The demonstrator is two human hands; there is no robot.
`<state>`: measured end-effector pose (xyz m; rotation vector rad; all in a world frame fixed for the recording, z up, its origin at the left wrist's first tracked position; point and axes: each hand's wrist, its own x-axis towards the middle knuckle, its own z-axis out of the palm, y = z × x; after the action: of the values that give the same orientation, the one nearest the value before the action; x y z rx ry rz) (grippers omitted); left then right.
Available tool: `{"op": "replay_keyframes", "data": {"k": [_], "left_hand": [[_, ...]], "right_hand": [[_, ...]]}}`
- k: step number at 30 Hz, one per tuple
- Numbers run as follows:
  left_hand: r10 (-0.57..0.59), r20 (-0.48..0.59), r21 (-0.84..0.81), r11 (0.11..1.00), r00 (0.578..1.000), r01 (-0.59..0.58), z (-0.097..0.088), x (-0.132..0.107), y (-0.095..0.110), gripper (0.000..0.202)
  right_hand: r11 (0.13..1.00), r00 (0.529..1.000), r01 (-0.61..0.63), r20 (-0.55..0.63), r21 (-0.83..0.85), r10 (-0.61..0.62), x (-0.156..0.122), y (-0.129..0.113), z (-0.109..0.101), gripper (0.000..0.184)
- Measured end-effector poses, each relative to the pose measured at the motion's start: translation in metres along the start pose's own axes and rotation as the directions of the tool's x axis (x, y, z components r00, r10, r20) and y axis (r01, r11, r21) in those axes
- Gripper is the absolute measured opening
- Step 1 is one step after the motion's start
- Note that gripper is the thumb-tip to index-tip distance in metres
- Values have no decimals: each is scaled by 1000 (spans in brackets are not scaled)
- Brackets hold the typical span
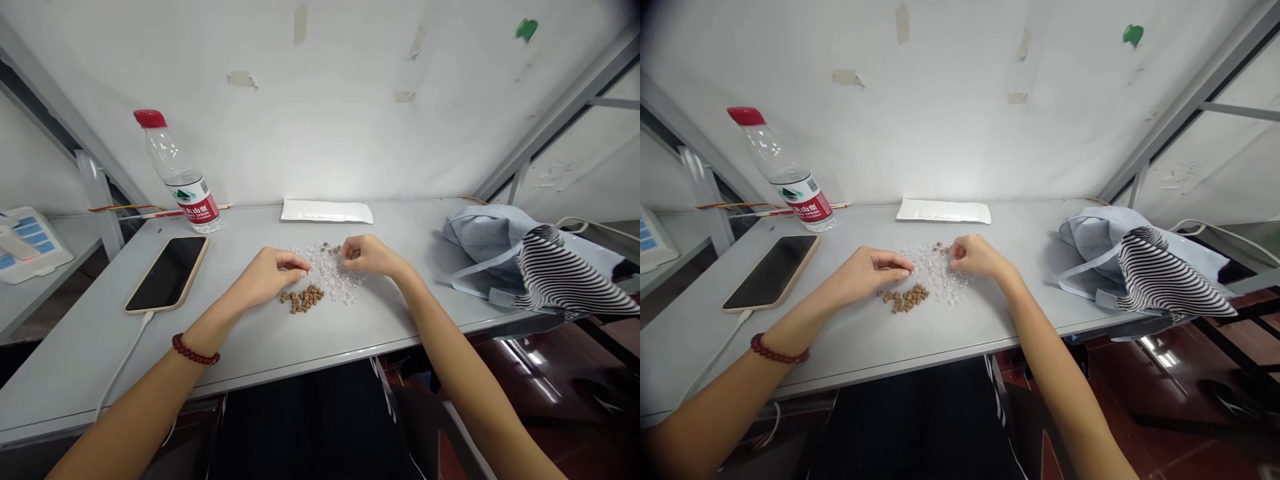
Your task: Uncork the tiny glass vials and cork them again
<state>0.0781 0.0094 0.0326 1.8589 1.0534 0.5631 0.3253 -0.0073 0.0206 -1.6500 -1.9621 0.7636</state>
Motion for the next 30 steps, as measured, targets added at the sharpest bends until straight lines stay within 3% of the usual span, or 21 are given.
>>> {"op": "replay_keyframes", "data": {"k": [4,7,11,17,23,30], "left_hand": [[3,-28,1,1000,1000,-3,0,0,0,22],[27,-77,-30,999,997,-29,-1,0,1,21],[72,-142,-80,993,987,-84,1,0,1,16],[154,-212,-185,963,965,-194,11,-2,5,12],[173,-245,-272,932,954,-239,21,-4,7,9],[280,-354,-258,888,892,-381,29,-3,2,8]], "right_hand": [[998,997,18,-74,54,-14,0,-2,-4,12],[979,995,56,-92,197,-38,-1,-7,-3,19],[888,996,75,-84,454,-41,-1,-12,4,22],[759,999,46,-38,650,-29,2,-21,17,18],[653,1000,-26,23,757,13,4,-30,24,12],[620,997,-42,76,784,-28,2,-39,33,16]]}}
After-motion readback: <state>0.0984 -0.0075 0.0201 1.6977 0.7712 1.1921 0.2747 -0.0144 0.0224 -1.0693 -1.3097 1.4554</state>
